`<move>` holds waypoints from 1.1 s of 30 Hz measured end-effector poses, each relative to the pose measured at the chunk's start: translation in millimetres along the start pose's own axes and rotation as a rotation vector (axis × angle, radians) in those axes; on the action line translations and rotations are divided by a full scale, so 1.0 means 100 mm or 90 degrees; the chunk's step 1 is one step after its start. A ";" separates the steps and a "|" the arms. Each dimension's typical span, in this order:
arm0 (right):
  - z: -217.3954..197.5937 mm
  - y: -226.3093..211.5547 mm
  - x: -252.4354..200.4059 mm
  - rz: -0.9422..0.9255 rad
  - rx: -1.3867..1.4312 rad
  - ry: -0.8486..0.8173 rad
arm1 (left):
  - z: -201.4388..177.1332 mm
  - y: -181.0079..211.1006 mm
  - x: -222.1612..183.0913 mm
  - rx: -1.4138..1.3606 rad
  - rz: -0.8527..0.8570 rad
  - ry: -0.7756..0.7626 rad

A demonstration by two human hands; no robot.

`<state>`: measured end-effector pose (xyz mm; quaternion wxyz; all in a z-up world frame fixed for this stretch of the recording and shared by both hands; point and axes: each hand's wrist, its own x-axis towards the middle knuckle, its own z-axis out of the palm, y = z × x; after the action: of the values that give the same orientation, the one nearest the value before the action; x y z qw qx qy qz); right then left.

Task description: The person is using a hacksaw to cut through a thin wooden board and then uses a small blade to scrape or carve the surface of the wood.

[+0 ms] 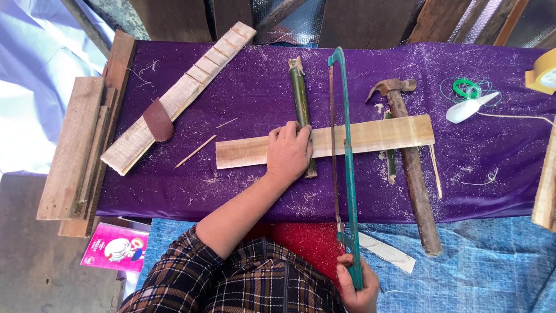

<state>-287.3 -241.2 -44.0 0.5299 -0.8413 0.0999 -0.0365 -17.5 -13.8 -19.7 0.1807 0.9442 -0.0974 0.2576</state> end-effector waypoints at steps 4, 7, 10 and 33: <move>0.01 -0.05 0.01 -0.011 -0.002 0.000 | 0.00 -0.01 0.01 -0.005 -0.002 -0.020; 0.00 0.09 0.00 -0.048 -0.039 0.010 | 0.00 0.00 0.00 0.002 0.000 -0.004; 0.00 0.05 0.01 -0.053 -0.043 0.007 | -0.03 0.01 0.02 -0.001 0.002 -0.014; -0.01 -0.01 0.03 -0.068 -0.028 -0.019 | -0.01 0.01 0.01 -0.026 -0.008 -0.012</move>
<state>-284.6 -242.0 -43.3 0.5101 -0.8574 0.0480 -0.0498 -17.8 -13.9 -18.0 0.2005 0.9433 -0.0987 0.2456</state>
